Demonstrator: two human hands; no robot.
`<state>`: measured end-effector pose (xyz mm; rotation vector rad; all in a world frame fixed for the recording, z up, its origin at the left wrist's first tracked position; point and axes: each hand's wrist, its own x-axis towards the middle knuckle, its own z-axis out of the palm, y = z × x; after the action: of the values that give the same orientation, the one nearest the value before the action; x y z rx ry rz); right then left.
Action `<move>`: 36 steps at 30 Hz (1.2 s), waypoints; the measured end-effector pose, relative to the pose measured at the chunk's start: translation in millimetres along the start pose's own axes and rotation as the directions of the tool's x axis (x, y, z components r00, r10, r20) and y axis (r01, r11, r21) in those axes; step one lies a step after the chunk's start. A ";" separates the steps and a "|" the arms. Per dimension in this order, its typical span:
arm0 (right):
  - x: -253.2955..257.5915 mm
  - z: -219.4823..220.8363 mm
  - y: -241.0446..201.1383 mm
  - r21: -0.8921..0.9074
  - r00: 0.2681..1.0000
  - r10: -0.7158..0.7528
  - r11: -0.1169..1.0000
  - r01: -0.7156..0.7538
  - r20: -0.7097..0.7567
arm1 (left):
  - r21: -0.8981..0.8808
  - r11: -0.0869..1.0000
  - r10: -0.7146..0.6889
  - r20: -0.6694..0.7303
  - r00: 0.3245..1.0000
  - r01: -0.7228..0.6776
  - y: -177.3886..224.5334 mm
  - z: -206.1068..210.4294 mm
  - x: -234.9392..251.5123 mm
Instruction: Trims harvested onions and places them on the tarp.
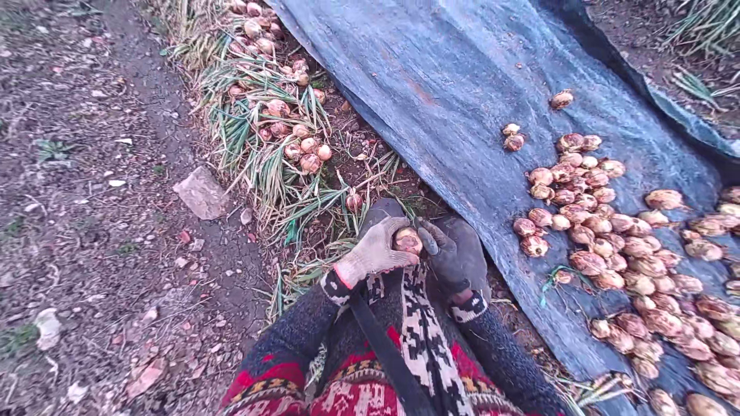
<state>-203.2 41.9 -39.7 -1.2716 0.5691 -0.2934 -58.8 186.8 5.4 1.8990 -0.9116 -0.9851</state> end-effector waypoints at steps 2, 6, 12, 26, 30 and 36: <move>-5.3 -5.1 5.9 0.033 0.996 0.088 0.996 -0.087 -0.029 | 0.121 0.993 -0.004 -0.011 1.000 0.006 1.3 7.7 0.3; -35.1 -14.7 -33.3 0.282 0.984 0.031 0.956 -0.080 0.174 | -0.067 0.942 -0.336 -0.249 0.908 0.330 -33.8 17.1 12.5; -15.8 -37.5 -16.0 -0.179 0.978 0.206 0.963 -0.200 0.016 | -0.620 0.746 -0.481 -0.253 0.839 0.241 -52.1 -3.0 36.8; 0.3 -114.9 -26.5 0.880 0.953 0.302 0.460 -0.119 -0.029 | 0.435 0.854 -0.165 -0.294 0.941 0.286 -43.4 35.7 150.6; -3.1 -198.2 -63.8 0.645 0.919 0.021 0.718 0.260 -0.394 | 0.403 0.636 -0.525 -0.400 0.751 0.659 -125.7 -21.0 248.9; -5.2 -181.6 -22.0 0.740 0.852 0.398 0.672 -0.019 -0.340 | 0.399 0.565 -0.534 -0.491 0.688 0.722 -185.0 -0.4 366.7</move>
<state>-305.7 -109.4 -50.7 -0.3316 0.9127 -0.5759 145.1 -45.3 -265.3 2.9443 -0.2880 -0.7822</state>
